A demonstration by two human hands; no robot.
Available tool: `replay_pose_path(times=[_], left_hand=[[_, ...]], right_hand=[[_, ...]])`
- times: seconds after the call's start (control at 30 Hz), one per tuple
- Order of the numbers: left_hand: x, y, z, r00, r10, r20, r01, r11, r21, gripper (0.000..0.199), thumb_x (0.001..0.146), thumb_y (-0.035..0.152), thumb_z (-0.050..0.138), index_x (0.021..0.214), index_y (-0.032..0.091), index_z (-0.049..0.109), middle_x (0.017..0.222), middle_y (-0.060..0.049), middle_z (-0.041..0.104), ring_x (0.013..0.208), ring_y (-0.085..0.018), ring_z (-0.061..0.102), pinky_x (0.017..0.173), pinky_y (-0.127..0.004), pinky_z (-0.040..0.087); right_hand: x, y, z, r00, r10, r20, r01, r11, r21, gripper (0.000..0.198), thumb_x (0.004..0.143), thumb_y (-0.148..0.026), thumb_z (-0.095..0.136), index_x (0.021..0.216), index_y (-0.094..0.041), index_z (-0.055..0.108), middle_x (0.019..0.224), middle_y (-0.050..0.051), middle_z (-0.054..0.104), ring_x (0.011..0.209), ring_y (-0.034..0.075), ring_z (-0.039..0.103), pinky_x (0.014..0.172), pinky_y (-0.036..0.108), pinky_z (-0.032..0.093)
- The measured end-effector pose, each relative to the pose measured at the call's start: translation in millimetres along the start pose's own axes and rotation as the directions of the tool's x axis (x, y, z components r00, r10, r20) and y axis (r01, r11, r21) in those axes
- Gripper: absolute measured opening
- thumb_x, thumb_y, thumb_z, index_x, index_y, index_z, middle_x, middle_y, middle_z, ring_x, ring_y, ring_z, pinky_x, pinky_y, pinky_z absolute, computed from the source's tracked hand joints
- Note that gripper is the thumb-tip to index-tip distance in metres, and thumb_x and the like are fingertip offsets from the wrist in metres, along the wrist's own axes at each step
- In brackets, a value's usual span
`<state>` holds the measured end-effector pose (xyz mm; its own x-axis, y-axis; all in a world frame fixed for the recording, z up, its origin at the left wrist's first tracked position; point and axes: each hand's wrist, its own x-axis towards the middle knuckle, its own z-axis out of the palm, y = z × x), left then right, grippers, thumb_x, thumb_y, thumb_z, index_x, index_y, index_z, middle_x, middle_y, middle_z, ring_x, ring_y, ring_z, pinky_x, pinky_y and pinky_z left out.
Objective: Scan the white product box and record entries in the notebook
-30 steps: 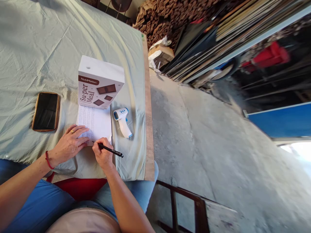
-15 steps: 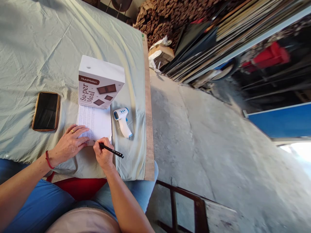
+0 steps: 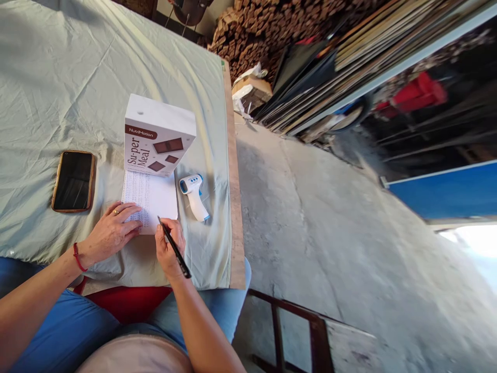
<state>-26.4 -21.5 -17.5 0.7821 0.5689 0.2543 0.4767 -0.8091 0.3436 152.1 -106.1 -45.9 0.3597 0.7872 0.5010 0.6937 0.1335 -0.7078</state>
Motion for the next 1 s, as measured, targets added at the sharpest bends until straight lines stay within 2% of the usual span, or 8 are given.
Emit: replay_pose_path(times=[0.13, 0.33, 0.43, 0.53, 0.67, 0.8, 0.9, 1.0], left_hand=[[-1, 0, 0, 1.0, 0.001, 0.004, -0.001, 1.0, 0.008, 0.018, 0.097, 0.02, 0.055, 0.095, 0.019, 0.073, 0.131, -0.012, 0.064, 0.128, -0.029, 0.055, 0.112, -0.053, 0.041], [-2, -8, -1, 1.0, 0.007, 0.005, -0.006, 0.999, -0.047, 0.013, 0.093, 0.021, 0.062, 0.094, 0.02, 0.075, 0.127, -0.01, 0.067, 0.125, -0.028, 0.058, 0.11, -0.053, 0.043], [-1, -14, -2, 1.0, -0.005, -0.018, 0.003, 0.994, -0.111, 0.019, 0.095, 0.023, 0.061, 0.082, 0.019, 0.075, 0.117, -0.009, 0.071, 0.113, -0.025, 0.064, 0.108, -0.05, 0.045], [0, -17, -4, 0.999, -0.009, -0.033, 0.005, 0.992, -0.129, 0.021, 0.095, 0.026, 0.061, 0.081, 0.019, 0.075, 0.111, -0.008, 0.071, 0.104, -0.023, 0.066, 0.105, -0.05, 0.046], [2, -17, -7, 0.999, -0.012, -0.052, 0.005, 0.991, -0.13, 0.022, 0.097, 0.026, 0.057, 0.083, 0.019, 0.072, 0.1, -0.006, 0.071, 0.099, -0.022, 0.067, 0.101, -0.048, 0.049], [0, -19, -9, 0.991, -0.079, -0.106, 0.062, 0.986, -0.158, 0.014, 0.095, 0.026, 0.06, 0.103, 0.019, 0.068, 0.108, -0.009, 0.07, 0.101, -0.024, 0.067, 0.093, -0.045, 0.055], [-1, -26, -7, 0.967, -0.178, -0.185, 0.133, 0.963, -0.233, 0.042, 0.094, 0.03, 0.06, 0.135, 0.02, 0.054, 0.134, -0.015, 0.06, 0.122, -0.029, 0.061, 0.099, -0.05, 0.054], [4, -40, 0, 0.928, -0.27, -0.255, 0.171, 0.921, -0.351, 0.066, 0.096, 0.039, 0.058, 0.154, 0.021, 0.03, 0.152, -0.019, 0.046, 0.143, -0.031, 0.046, 0.114, -0.053, 0.044]], right_hand=[[17, 14, -5, 0.986, -0.106, 0.132, 0.122, 0.985, -0.119, 0.031, 0.098, -0.018, 0.044, 0.119, -0.023, 0.066, 0.105, 0.008, 0.063, 0.099, 0.022, 0.063, 0.091, 0.04, 0.053], [33, 38, -7, 0.954, -0.105, 0.28, 0.196, 0.927, -0.32, 0.049, 0.092, -0.007, 0.037, 0.127, -0.024, 0.067, 0.107, 0.01, 0.063, 0.1, 0.023, 0.061, 0.094, 0.042, 0.049], [43, 48, -10, 0.984, -0.093, 0.15, 0.14, 0.928, -0.344, 0.042, 0.094, -0.016, 0.042, 0.126, -0.023, 0.067, 0.112, 0.012, 0.061, 0.106, 0.026, 0.058, 0.094, 0.044, 0.048], [59, 62, -11, 0.999, 0.0, -0.036, -0.016, 0.897, -0.442, 0.039, 0.091, -0.034, 0.053, 0.125, -0.019, 0.064, 0.121, 0.016, 0.059, 0.112, 0.031, 0.054, 0.095, 0.049, 0.045], [80, 81, -9, 0.98, 0.187, -0.07, -0.197, 0.844, -0.499, 0.043, 0.081, -0.04, 0.063, 0.117, -0.017, 0.065, 0.116, 0.017, 0.062, 0.105, 0.033, 0.056, 0.088, 0.047, 0.045], [92, 84, -8, 0.93, 0.364, -0.055, -0.36, 0.869, -0.34, 0.037, 0.068, -0.035, 0.068, 0.102, -0.019, 0.068, 0.09, 0.009, 0.065, 0.084, 0.028, 0.059, 0.073, 0.038, 0.045], [101, 74, -6, 0.879, 0.473, -0.062, -0.477, 0.874, -0.092, 0.038, 0.06, -0.036, 0.072, 0.094, -0.019, 0.068, 0.079, 0.004, 0.065, 0.074, 0.025, 0.059, 0.068, 0.037, 0.045], [115, 62, 1, 0.856, 0.511, -0.081, -0.494, 0.853, 0.165, 0.034, 0.059, -0.039, 0.072, 0.084, -0.018, 0.065, 0.07, 0.002, 0.065, 0.068, 0.023, 0.059, 0.066, 0.037, 0.047]])
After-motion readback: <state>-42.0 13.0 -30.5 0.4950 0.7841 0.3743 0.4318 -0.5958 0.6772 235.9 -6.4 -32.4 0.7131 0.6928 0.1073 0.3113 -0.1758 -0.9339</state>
